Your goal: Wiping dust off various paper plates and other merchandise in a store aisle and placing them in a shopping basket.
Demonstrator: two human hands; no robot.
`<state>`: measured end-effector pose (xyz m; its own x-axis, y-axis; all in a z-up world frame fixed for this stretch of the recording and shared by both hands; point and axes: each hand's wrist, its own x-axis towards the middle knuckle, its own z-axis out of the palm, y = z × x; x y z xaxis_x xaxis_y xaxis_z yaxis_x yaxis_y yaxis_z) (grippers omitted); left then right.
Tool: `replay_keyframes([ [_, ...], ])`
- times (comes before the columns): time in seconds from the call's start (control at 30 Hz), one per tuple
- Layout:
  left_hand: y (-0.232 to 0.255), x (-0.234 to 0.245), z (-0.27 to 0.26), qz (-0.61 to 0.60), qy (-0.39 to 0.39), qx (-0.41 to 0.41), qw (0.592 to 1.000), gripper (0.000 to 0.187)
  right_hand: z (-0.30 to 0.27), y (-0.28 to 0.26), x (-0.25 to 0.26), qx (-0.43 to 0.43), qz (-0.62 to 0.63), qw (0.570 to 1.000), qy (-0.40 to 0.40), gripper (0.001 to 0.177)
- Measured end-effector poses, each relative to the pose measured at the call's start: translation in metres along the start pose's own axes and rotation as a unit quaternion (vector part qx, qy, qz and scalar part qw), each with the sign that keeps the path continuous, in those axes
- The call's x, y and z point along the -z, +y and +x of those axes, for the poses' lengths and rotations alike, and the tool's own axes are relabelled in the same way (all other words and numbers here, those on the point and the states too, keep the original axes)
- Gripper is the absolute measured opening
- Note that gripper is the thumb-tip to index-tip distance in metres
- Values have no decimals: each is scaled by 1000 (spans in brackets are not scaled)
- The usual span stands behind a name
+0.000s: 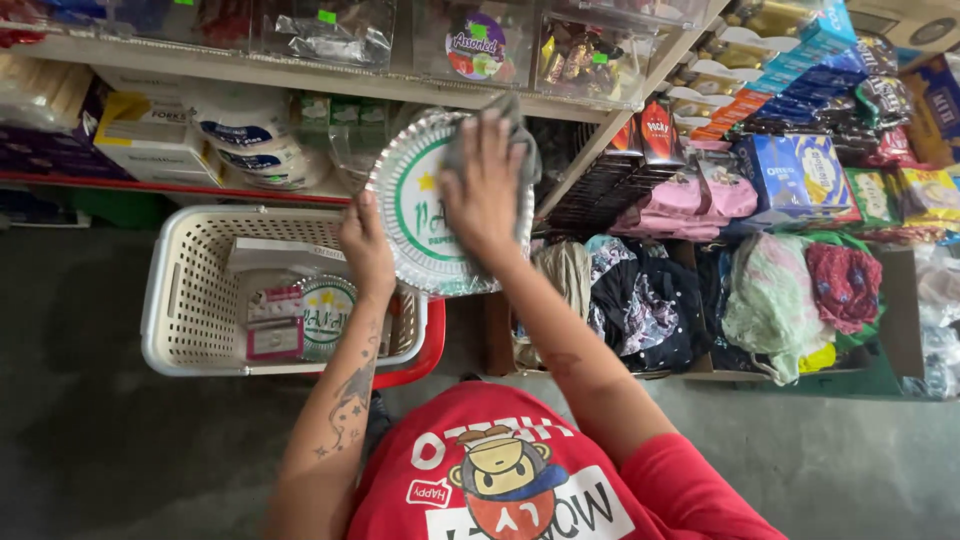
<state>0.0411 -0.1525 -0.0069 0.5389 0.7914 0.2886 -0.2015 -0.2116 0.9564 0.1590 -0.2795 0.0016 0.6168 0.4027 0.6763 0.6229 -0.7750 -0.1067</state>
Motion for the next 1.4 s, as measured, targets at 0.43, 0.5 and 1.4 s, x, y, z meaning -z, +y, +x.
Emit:
replay_keyframes([
  [0.43, 24, 50, 30, 3, 101, 17, 995, 38, 13, -25, -37, -71, 202, 976, -30, 55],
  [0.5, 36, 60, 36, -11, 126, 35, 991, 37, 4, -36, -31, -161, 245, 953, -77, 67],
  [1.4, -100, 12, 11, 68, -232, 365, 899, 89, -191, 43, -46, -670, 477, 554, -127, 52],
])
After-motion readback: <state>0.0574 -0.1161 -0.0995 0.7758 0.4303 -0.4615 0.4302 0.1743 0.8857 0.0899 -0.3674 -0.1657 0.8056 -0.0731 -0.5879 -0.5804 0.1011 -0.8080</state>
